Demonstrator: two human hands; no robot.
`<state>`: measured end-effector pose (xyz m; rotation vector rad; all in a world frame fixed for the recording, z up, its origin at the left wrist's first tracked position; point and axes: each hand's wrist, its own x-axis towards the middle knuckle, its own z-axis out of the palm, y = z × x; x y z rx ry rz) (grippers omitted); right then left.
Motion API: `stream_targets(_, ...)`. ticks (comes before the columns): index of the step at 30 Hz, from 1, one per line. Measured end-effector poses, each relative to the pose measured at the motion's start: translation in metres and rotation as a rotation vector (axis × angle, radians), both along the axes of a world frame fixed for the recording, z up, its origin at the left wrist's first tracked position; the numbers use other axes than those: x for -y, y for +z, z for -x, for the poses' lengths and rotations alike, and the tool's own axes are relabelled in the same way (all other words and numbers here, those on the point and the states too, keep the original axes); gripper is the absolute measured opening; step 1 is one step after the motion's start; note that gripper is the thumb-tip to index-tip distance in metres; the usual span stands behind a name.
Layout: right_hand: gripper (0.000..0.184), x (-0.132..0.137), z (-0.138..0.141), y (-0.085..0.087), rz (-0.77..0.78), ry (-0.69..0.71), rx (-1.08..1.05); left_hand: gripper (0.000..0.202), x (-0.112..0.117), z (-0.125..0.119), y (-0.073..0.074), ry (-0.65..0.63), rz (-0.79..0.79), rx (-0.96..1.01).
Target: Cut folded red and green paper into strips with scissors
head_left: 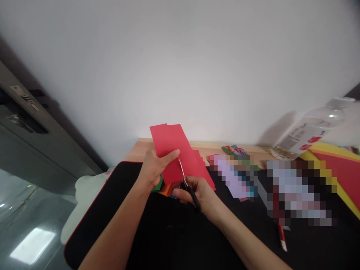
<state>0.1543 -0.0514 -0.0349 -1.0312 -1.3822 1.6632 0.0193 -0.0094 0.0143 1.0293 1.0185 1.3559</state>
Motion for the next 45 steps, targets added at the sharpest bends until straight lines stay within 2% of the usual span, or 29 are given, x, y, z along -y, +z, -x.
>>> stream_targets(13, 0.044, -0.001, -0.001, -0.006, 0.0, -0.014, 0.009, 0.026, -0.001, 0.0, -0.001, -0.007, 0.004, -0.012)
stream_targets(26, 0.045, -0.002, -0.001, 0.002, 0.062, -0.038, 0.029, 0.024, -0.003, 0.001, -0.003, -0.002, -0.033, 0.001)
stream_targets(34, 0.041, -0.001, 0.001, 0.004, 0.126, -0.022, 0.019, 0.026, -0.005, 0.001, 0.007, 0.186, -0.007, 0.042)
stream_targets(45, 0.042, 0.0, -0.001, 0.006, 0.138, 0.003, -0.037, 0.026, -0.003, 0.001, 0.01, 0.164, 0.026, 0.043)
